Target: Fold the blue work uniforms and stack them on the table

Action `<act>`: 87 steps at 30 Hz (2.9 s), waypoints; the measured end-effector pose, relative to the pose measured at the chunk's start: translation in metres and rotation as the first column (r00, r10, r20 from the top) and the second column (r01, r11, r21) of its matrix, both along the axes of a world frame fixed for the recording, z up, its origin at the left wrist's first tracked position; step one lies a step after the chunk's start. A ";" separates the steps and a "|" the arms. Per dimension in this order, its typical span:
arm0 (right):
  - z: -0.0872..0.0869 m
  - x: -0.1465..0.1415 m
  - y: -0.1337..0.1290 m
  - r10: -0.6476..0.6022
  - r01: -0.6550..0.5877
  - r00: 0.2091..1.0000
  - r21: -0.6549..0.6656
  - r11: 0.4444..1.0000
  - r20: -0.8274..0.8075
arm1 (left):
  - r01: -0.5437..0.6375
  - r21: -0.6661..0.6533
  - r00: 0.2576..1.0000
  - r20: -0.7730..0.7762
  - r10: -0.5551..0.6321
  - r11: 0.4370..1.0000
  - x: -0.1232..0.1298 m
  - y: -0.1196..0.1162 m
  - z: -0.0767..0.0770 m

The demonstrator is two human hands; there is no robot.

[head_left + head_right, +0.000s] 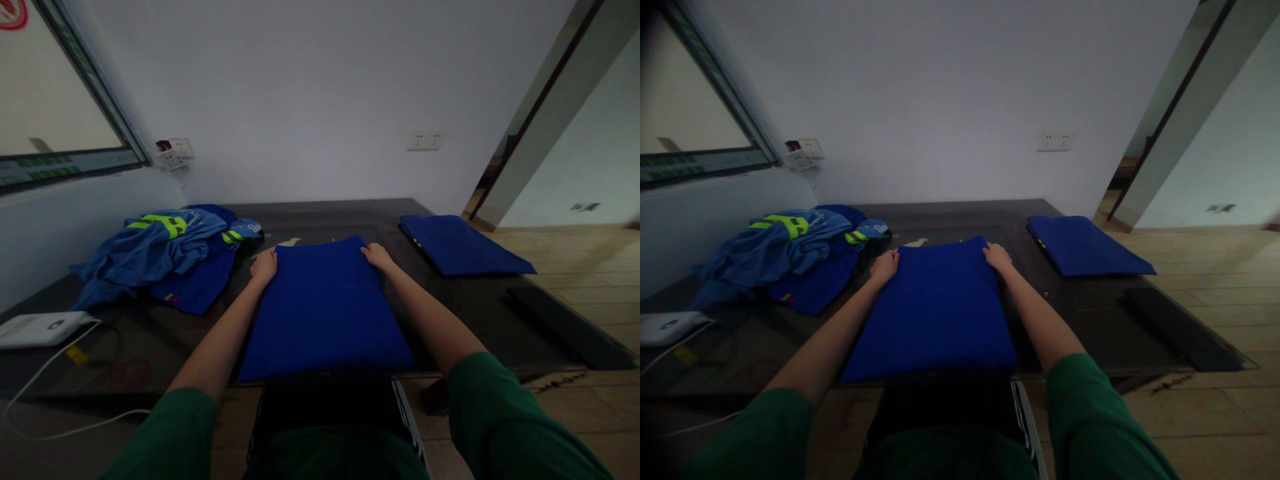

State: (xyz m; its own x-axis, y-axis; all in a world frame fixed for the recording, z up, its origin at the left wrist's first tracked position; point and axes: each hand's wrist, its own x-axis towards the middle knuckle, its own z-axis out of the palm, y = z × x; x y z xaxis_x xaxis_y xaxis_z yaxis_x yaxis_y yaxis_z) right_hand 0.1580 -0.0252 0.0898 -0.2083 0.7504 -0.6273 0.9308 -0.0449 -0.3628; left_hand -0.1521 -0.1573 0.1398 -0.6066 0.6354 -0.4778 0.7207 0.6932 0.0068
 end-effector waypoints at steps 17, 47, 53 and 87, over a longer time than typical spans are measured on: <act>0.019 -0.027 -0.035 0.297 -0.266 0.953 0.309 0.913 -0.058 | 0.402 0.091 0.914 -0.092 -0.394 0.911 0.036 0.007 0.016; 0.051 0.003 -0.108 0.518 -0.500 0.851 0.171 0.849 -0.087 | 0.669 0.073 0.683 0.332 -0.651 0.739 0.080 -0.039 0.031; 0.056 0.040 -0.105 0.472 -0.465 0.881 0.160 0.871 -0.007 | 0.581 -0.018 0.801 0.189 -0.568 0.814 0.048 -0.044 0.036; 0.139 0.038 -0.194 0.681 -0.628 0.678 0.264 0.732 -0.278 | 0.779 0.229 0.482 0.375 -0.792 0.583 0.142 -0.122 0.113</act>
